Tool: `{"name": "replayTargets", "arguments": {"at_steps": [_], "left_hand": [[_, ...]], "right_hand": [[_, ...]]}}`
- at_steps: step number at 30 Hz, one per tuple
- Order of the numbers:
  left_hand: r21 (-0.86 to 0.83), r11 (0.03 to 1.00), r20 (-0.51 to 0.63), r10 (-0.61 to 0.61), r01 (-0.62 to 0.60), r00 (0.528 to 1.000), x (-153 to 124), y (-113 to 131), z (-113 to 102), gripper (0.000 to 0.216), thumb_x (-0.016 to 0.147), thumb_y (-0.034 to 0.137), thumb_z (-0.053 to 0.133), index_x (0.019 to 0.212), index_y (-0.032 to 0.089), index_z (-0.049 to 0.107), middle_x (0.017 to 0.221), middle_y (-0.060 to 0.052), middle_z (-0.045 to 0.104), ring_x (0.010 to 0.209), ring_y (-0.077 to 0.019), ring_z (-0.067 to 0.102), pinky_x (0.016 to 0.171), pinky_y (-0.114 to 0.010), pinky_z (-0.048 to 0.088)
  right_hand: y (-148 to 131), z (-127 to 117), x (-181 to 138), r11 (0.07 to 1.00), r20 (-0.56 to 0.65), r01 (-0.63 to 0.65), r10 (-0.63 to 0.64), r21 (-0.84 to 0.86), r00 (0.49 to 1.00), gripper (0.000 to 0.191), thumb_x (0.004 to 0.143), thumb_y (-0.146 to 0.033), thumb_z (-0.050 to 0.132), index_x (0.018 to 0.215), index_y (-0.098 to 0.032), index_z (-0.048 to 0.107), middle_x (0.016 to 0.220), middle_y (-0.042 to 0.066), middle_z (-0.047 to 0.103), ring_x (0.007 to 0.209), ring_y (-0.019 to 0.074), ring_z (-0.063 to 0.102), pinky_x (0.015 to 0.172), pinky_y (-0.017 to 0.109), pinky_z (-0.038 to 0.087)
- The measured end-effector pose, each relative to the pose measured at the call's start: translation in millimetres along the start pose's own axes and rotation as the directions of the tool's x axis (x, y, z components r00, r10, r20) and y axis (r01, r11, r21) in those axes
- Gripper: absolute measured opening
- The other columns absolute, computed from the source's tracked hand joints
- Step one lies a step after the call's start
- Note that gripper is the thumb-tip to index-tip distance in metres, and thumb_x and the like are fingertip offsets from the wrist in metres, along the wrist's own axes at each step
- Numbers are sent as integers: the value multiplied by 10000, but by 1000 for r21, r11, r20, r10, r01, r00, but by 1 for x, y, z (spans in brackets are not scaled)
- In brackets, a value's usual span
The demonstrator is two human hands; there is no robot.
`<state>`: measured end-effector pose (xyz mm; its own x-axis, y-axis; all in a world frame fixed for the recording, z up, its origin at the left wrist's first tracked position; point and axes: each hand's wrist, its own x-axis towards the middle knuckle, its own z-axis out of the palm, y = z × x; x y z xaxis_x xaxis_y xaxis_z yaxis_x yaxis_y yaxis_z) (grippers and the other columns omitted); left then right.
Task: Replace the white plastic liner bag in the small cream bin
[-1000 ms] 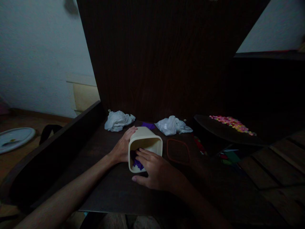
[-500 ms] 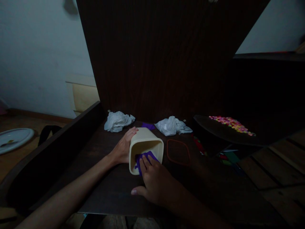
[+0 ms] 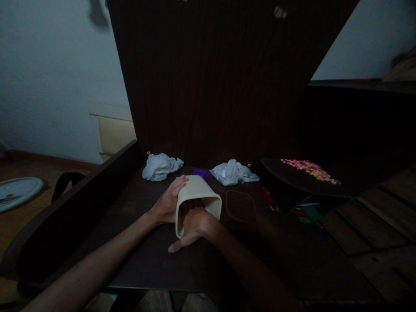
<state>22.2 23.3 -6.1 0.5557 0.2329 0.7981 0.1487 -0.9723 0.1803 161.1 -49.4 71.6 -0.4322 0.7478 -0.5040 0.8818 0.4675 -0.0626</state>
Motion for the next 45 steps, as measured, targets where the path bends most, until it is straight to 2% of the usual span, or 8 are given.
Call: {"name": "replayTargets", "arguments": {"at_steps": [5,9,14,20,31,35,39,45], "left_hand": [[-26,999,-24,21,-21,1000,0,-2,-1,955,860,358,745,1583,251,132,1500,-238,396,1476,-414,324,1140,-718,337],[-50,999,-34,14,-16,999,0,-6,0,922,873,359,735,1578,250,151,1483,-238,403,1472,-397,334,1148,-704,337],[-64,997,-32,-54,52,998,-3,-10,-2,924,849,356,760,1564,274,181,1480,-218,410,1457,-412,358,1134,-691,363],[-93,994,4,-64,64,998,-2,-12,-6,1037,780,494,789,1575,239,174,1497,-232,399,1440,-452,371,1141,-699,353],[-7,997,35,-71,72,997,2,-9,-6,1156,699,481,845,1586,215,153,1519,-227,409,1427,-462,393,1145,-667,379],[-4,998,35,-65,65,997,1,-8,-5,1167,709,506,830,1590,208,126,1525,-239,380,1434,-470,374,1145,-675,368],[-39,995,30,-94,95,995,-2,-11,-4,1106,726,463,828,1580,227,165,1527,-231,383,1437,-463,373,1145,-675,367],[-58,994,1,-91,91,996,-3,-14,-3,1028,752,383,813,1566,226,205,1528,-231,396,1434,-448,388,1150,-667,367]], "right_hand": [[-3,13,6,994,-152,87,-75,73,986,681,722,-442,710,1240,-1,683,1249,270,680,1231,438,585,1051,519,420],[-6,21,-7,964,-358,216,-148,157,922,829,734,-388,697,1403,62,507,1443,299,521,1343,415,485,1118,471,380],[-24,34,-36,934,-404,189,-53,304,913,1072,800,-466,678,1529,142,178,1589,370,220,1503,416,245,1229,473,250],[-30,52,-62,966,-497,177,-61,189,866,811,920,-415,550,1526,69,314,1592,298,300,1498,379,289,1260,466,214],[-5,26,-44,994,-279,-100,105,30,955,1020,748,-483,749,1455,151,375,1492,410,372,1417,463,400,1184,532,320],[2,7,-15,996,-173,-60,70,66,982,1069,629,-450,818,1465,79,414,1507,375,389,1426,455,391,1181,541,305],[-1,-8,0,996,-138,-8,20,88,990,886,642,-433,787,1394,-27,553,1472,298,496,1371,437,475,1127,541,372],[-4,-13,-10,980,-168,182,-168,74,971,703,772,-340,655,1354,42,553,1358,285,599,1248,361,598,1040,392,478]]}}
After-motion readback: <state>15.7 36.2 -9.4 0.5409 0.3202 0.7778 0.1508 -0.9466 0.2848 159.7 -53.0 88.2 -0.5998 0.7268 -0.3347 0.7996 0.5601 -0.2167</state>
